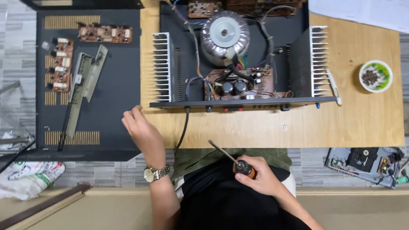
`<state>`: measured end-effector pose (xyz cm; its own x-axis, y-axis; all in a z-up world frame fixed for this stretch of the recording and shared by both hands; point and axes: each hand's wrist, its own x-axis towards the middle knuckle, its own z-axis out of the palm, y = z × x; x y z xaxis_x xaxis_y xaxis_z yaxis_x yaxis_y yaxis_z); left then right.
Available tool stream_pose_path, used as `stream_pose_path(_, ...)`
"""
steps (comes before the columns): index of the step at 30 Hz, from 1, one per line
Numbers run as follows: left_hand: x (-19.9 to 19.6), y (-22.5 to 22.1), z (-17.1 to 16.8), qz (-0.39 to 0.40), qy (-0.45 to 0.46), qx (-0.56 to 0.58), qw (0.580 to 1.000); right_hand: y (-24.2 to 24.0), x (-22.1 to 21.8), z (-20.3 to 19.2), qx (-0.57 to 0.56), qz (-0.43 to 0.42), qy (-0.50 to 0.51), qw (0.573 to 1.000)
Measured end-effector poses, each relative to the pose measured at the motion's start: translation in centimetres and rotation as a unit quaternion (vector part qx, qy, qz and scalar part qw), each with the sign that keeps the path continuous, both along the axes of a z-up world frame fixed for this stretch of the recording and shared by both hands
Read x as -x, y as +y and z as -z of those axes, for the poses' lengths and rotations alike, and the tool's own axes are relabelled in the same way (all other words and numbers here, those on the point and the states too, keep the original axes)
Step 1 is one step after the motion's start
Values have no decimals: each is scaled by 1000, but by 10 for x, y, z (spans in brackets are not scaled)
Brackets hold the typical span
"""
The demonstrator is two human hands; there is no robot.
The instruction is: Disassemble an electronic amplifier by removing screws with a screwdriver
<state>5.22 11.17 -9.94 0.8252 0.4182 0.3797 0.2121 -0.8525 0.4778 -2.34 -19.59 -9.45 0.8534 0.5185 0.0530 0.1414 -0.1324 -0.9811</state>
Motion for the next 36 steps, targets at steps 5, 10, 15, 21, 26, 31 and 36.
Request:
stream_pose_path(5, -3, 7, 10, 17, -52, -21, 998, 5, -2, 1, -50, 47, 40, 997)
stream_pose_path(10, -7, 16, 20, -36, -55, -99, 993, 3, -4, -7, -83, 30, 35, 995)
stream_pose_path(15, -10, 12, 18, -47, -24, -114, 992, 1, -5, -12, -106, 32, 29, 993)
stream_pose_path(21, -9, 13, 24, -98, 69, -165, 979, -7, -5, -17, -125, 33, 25, 991)
stream_pose_path(26, -6, 12, 18, -94, 72, -165, 979, -49, -9, -20, -152, 68, 7, 986)
stream_pose_path(31, -12, 0, -8, -151, 87, -92, 980, -131, -32, -25, -27, 321, -96, 942)
stream_pose_path(36, -12, 4, -13, -122, 124, -66, 983, -180, -60, -23, 304, 469, -215, 801)
